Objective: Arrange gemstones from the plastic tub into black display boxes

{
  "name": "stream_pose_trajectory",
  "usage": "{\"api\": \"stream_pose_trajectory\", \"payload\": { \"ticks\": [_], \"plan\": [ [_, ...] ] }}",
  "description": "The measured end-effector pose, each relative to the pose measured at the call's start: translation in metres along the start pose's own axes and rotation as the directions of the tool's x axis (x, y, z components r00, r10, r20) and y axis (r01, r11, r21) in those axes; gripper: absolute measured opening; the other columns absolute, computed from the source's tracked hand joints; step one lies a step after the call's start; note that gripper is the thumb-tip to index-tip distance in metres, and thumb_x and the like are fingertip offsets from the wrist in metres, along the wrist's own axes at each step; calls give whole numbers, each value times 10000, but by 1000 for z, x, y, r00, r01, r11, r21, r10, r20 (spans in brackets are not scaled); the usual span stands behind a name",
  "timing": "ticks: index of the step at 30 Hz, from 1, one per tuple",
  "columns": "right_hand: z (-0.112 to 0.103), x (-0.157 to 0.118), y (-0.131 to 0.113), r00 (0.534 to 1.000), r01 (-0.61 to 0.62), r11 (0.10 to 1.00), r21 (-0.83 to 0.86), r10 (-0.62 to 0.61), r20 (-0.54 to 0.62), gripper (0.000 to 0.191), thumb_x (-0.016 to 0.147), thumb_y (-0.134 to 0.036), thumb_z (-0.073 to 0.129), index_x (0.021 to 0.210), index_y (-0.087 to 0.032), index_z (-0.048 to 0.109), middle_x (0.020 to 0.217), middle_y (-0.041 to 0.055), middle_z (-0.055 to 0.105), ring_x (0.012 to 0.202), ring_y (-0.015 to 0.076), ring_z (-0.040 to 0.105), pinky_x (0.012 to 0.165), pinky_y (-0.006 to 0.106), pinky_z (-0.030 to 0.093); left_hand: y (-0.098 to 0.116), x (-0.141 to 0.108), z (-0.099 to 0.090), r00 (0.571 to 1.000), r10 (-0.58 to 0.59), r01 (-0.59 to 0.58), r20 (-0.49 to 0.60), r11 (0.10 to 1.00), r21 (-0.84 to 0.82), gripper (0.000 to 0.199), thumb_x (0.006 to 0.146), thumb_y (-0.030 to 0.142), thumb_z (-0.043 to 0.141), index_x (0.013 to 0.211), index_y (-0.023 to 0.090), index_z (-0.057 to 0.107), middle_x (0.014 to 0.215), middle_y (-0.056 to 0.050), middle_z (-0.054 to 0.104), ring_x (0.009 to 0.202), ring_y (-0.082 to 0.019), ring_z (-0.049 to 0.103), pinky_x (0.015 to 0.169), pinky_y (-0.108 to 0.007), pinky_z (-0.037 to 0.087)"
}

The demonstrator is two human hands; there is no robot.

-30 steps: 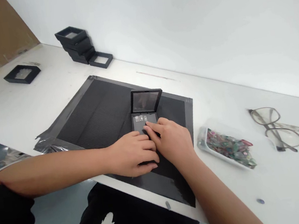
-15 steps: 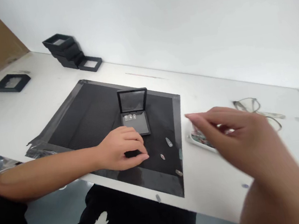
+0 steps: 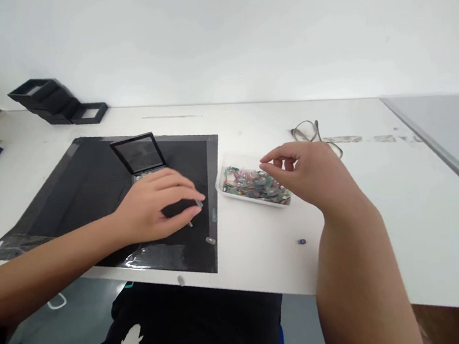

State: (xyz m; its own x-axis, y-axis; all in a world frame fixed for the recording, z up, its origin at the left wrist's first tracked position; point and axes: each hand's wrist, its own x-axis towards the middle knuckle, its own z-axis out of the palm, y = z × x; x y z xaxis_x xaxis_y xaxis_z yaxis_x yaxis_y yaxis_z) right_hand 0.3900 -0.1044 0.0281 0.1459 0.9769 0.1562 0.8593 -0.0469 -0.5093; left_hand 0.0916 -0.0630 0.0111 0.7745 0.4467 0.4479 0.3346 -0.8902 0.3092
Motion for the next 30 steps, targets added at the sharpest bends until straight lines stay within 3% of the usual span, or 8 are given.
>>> {"api": "stream_pose_trajectory", "payload": {
  "ticks": [4, 6, 8, 11, 14, 18, 24, 30],
  "plan": [
    [-4, -1, 1, 999, -32, 999, -28, 32, -5, 109, 774, -343, 729, 767, -245, 777, 640, 31, 641, 580, 176, 529, 523, 331, 397, 12, 61, 24, 1000, -13, 10, 29, 995, 101, 271, 938, 379, 547, 1025, 233, 760, 1009, -24, 755, 1000, -195, 622, 896, -330, 478],
    [-5, 0, 3, 998, -64, 998, -20, 64, -3, 96, 768, -334, 722, 751, -249, 765, 643, 25, 638, 569, 177, 525, 514, 328, 388, 20, 87, 36, 990, -95, 80, 105, 987, 138, 274, 921, 393, 544, 972, 247, 770, 894, -14, 756, 930, -208, 629, 797, -326, 469],
    [-5, 2, 6, 996, -74, 997, 11, 74, -49, 85, 771, -320, 713, 755, -249, 757, 652, 30, 644, 582, 186, 534, 523, 335, 388, 28, 108, 46, 970, -197, 176, 143, 974, 145, 291, 889, 438, 554, 974, 260, 767, 825, -12, 742, 844, -208, 636, 712, -313, 445],
    [-1, 5, 11, 984, -57, 998, 41, 63, -165, 129, 807, -337, 676, 746, -235, 727, 638, 31, 629, 589, 189, 538, 539, 339, 385, 36, 130, 59, 939, -229, 191, 255, 967, 167, 239, 829, 387, 595, 914, 254, 774, 833, -18, 733, 756, -191, 634, 671, -304, 424],
    [3, 9, 16, 969, -32, 998, 47, 42, -245, 291, 877, -434, 597, 688, -224, 666, 569, 15, 551, 537, 160, 472, 530, 328, 351, 35, 140, 69, 893, -197, 149, 405, 978, 148, 188, 772, 310, 634, 874, 262, 784, 842, -18, 733, 755, -187, 639, 670, -297, 423],
    [7, 11, 16, 969, -20, 1000, 22, 25, -244, 426, 930, -484, 508, 597, -231, 591, 513, 3, 443, 530, 149, 394, 539, 324, 306, 30, 143, 80, 850, -109, 115, 515, 993, 21, 199, 772, 347, 648, 902, 300, 792, 812, -3, 729, 769, -179, 644, 666, -286, 419],
    [10, 12, 14, 980, -26, 999, 21, 30, -196, 440, 919, -502, 525, 575, -229, 550, 520, 7, 430, 530, 152, 388, 522, 324, 294, 31, 141, 94, 873, -47, 87, 485, 994, -59, 228, 816, 380, 618, 948, 270, 768, 814, 4, 727, 766, -170, 637, 659, -293, 414],
    [11, 14, 17, 980, -20, 1000, 19, 23, -198, 447, 912, -533, 530, 587, -232, 586, 517, 10, 450, 532, 153, 404, 509, 320, 301, 34, 140, 102, 889, -50, 96, 455, 992, -79, 202, 840, 301, 565, 909, 241, 745, 848, -9, 733, 798, -185, 638, 660, -307, 432]
  ]
}}
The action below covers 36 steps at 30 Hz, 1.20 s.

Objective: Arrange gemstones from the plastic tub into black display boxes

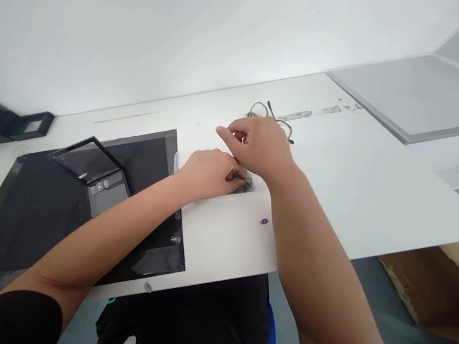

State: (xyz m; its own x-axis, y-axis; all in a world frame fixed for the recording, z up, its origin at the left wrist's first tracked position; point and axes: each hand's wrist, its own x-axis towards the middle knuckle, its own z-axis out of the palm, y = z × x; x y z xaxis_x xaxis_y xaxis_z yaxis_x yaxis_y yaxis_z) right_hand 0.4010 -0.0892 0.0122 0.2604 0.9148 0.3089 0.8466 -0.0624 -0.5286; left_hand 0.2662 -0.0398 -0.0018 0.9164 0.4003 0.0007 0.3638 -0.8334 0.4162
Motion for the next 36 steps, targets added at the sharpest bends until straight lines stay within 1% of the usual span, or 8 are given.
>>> {"api": "stream_pose_trajectory", "payload": {
  "ticks": [5, 12, 15, 20, 24, 27, 32, 36],
  "plan": [
    [0, 0, -1, 999, -30, 999, -9, 31, 24, 411, 904, -516, 543, 619, -228, 609, 536, 19, 485, 561, 168, 449, 533, 327, 316, 2, 1, 0, 1000, 17, -17, 7, 1000, 15, 190, 819, 274, 572, 885, 251, 749, 857, 9, 737, 790, -194, 637, 648, -313, 435],
    [1, 0, 4, 999, -32, 999, 4, 32, 17, 413, 894, -484, 561, 575, -221, 546, 502, -4, 424, 532, 148, 389, 518, 316, 280, 2, -3, -7, 999, -43, 44, -20, 997, 65, 200, 812, 248, 583, 914, 250, 755, 857, -8, 729, 829, -205, 645, 696, -320, 452],
    [0, -1, 3, 1000, -6, 999, 37, 6, 0, 390, 896, -463, 564, 594, -216, 562, 501, -9, 438, 519, 138, 379, 515, 312, 281, -1, -7, -16, 996, -62, 61, -57, 998, -11, 169, 827, 319, 622, 900, 258, 763, 799, 1, 717, 805, -180, 637, 697, -304, 434],
    [-3, -3, 0, 999, -38, 997, 63, 38, 4, 330, 892, -432, 563, 656, -211, 630, 520, -12, 458, 504, 129, 392, 510, 307, 291, -9, -16, -35, 988, -112, 78, -108, 957, -279, 238, 744, 449, 764, 801, 218, 762, 662, 14, 674, 618, -106, 575, 558, -257, 378],
    [-5, -2, -1, 997, -65, 996, 56, 62, 51, 321, 877, -433, 569, 662, -206, 643, 540, 0, 501, 529, 142, 441, 515, 312, 304, -12, -30, -47, 981, 25, -124, -195, 848, -515, 294, 771, 471, 776, 820, 182, 757, 698, -15, 696, 588, -79, 575, 462, -219, 372],
    [-7, -2, -4, 993, -84, 996, 41, 81, 85, 335, 875, -454, 570, 656, -210, 639, 528, 0, 510, 521, 144, 430, 509, 316, 300, -6, -47, -55, 931, 137, -321, -338, 746, -583, 207, 796, 395, 789, 852, 196, 766, 768, -13, 739, 622, -81, 631, 460, -210, 437],
    [-10, -4, -10, 987, -120, 992, 41, 115, 111, 361, 883, -492, 574, 657, -220, 644, 541, 11, 563, 515, 153, 473, 507, 309, 316, 15, -84, -70, 845, 258, -502, -469, 687, -525, 60, 842, 173, 752, 890, 207, 762, 918, 9, 781, 804, -112, 730, 621, -227, 594],
    [-10, -8, -15, 985, -134, 990, 52, 127, 119, 372, 888, -502, 584, 666, -209, 639, 528, 1, 530, 507, 145, 482, 516, 302, 324, 22, -107, -79, 801, 287, -538, -525, 729, -424, 69, 889, 211, 701, 907, 239, 761, 992, 33, 779, 873, -129, 748, 642, -225, 625]
  ]
}}
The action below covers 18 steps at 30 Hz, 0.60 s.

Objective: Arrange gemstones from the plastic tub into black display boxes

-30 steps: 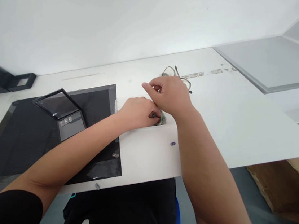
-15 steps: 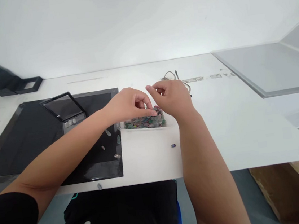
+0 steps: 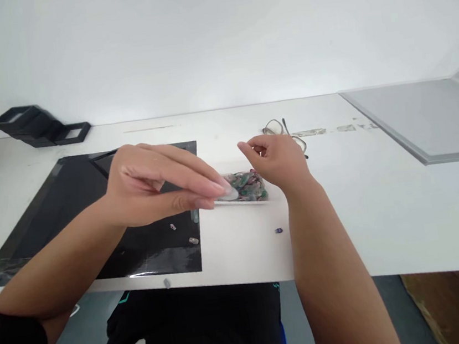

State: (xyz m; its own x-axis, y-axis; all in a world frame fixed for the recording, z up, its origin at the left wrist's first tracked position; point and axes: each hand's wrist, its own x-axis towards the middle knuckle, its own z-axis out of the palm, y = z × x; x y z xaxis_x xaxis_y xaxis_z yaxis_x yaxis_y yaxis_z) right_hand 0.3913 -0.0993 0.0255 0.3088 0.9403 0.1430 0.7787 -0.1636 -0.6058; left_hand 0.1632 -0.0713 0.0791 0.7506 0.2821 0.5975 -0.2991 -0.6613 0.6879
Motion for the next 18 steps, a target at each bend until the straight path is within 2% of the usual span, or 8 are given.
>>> {"api": "stream_pose_trajectory", "payload": {
  "ticks": [4, 6, 9, 11, 15, 18],
  "plan": [
    [3, 1, 1, 999, -40, 999, -34, 39, -19, 313, 882, -472, 595, 727, -210, 668, 573, -4, 548, 568, 147, 527, 563, 302, 362, 6, -15, -9, 997, 73, -69, -38, 993, 97, 133, 923, 341, 663, 899, 265, 770, 987, 36, 775, 815, -124, 751, 567, -201, 613],
    [6, 3, 5, 998, -46, 997, -64, 43, -38, 282, 868, -457, 606, 759, -211, 691, 594, 4, 579, 600, 159, 538, 582, 311, 379, 7, -26, -14, 984, 130, -112, -119, 983, 144, 150, 934, 355, 648, 906, 274, 771, 941, 35, 772, 784, -120, 749, 555, -198, 612],
    [11, 7, 11, 998, -49, 994, -97, 44, -51, 288, 849, -484, 610, 795, -222, 719, 599, 6, 603, 606, 168, 537, 590, 321, 401, 9, -44, -19, 942, 194, -141, -274, 969, 202, 112, 927, 313, 664, 901, 269, 764, 911, 33, 769, 715, -104, 736, 529, -189, 602],
    [14, 10, 16, 996, -55, 992, -116, 47, -70, 281, 830, -490, 624, 817, -231, 733, 627, 10, 638, 633, 178, 560, 605, 325, 418, 9, -56, -22, 916, 224, -153, -332, 962, 227, 55, 900, 262, 700, 877, 254, 749, 915, 26, 773, 669, -92, 723, 501, -176, 583],
    [19, 12, 24, 994, -72, 986, -151, 58, -93, 275, 801, -486, 648, 832, -231, 747, 635, 18, 665, 620, 187, 568, 608, 337, 432, -1, -73, -24, 881, 294, -212, -371, 946, 247, 102, 840, 121, 729, 859, 219, 706, 879, 3, 777, 679, -86, 720, 517, -155, 566],
    [19, 9, 21, 992, -33, 991, -130, 17, -121, 257, 788, -470, 666, 809, -229, 751, 650, 20, 673, 608, 180, 570, 620, 339, 447, -18, -82, -21, 875, 351, -244, -335, 915, 322, 143, 800, 41, 718, 868, 164, 692, 848, -46, 780, 714, -96, 728, 616, -164, 589]
  ]
}}
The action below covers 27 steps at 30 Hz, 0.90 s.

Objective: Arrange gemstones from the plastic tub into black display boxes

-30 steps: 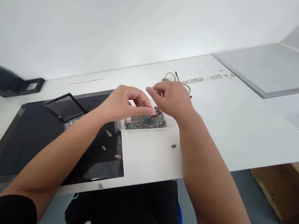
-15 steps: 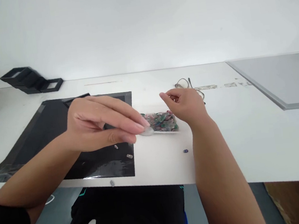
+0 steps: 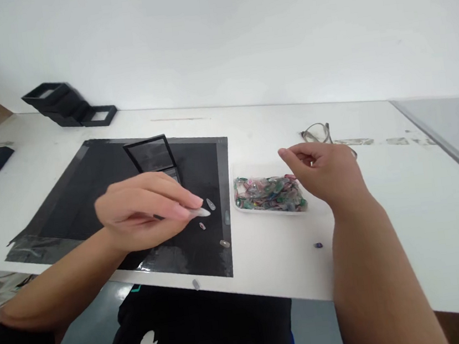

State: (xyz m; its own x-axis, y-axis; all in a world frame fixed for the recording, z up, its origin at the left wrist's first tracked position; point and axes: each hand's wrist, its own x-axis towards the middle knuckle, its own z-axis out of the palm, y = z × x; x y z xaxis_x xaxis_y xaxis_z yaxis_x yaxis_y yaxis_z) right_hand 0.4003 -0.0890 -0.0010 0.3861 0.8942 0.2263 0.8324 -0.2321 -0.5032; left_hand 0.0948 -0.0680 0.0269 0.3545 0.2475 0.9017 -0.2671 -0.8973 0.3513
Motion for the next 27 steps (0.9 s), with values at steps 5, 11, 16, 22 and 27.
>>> {"api": "stream_pose_trajectory", "payload": {
  "ticks": [5, 11, 16, 22, 27],
  "plan": [
    [-7, -12, -18, 978, 199, 974, 107, -204, 37, 233, 780, -445, 713, 845, -230, 778, 690, 40, 676, 633, 176, 548, 602, 335, 443, -10, -23, 13, 966, 91, -159, 242, 947, 280, 97, 844, 191, 726, 938, 203, 706, 886, 24, 798, 747, -108, 733, 660, -218, 601],
    [-4, -16, -26, 889, 152, 988, 35, -152, 432, 295, 784, -533, 706, 926, -286, 781, 738, 17, 681, 581, 156, 542, 505, 307, 415, -10, -30, 26, 955, -1, -120, 298, 915, 385, 80, 864, 209, 705, 936, 241, 720, 940, 61, 794, 810, -105, 722, 681, -225, 590],
    [-1, -14, -25, 854, 129, 985, -111, -54, 518, 267, 800, -470, 675, 970, -283, 761, 729, 3, 683, 553, 152, 568, 465, 289, 392, -11, -30, 30, 952, -36, -87, 305, 921, 380, 70, 864, 208, 702, 913, 253, 724, 889, 61, 782, 768, -99, 689, 672, -218, 569],
    [-6, -14, -25, 850, 109, 986, -126, -27, 526, 188, 770, -434, 708, 796, -252, 748, 676, 2, 674, 561, 148, 570, 486, 285, 391, -14, -34, 30, 940, -40, -85, 338, 935, 345, 52, 884, 228, 685, 911, 247, 726, 887, 44, 784, 761, -97, 694, 697, -214, 572],
    [-9, -14, -24, 852, 98, 990, -101, -31, 522, 171, 773, -416, 705, 804, -252, 742, 721, 8, 693, 563, 146, 575, 492, 285, 408, -14, -36, 28, 936, -25, -94, 350, 943, 320, 65, 858, 213, 713, 919, 232, 730, 889, 32, 785, 752, -124, 702, 694, -245, 589]
  ]
}}
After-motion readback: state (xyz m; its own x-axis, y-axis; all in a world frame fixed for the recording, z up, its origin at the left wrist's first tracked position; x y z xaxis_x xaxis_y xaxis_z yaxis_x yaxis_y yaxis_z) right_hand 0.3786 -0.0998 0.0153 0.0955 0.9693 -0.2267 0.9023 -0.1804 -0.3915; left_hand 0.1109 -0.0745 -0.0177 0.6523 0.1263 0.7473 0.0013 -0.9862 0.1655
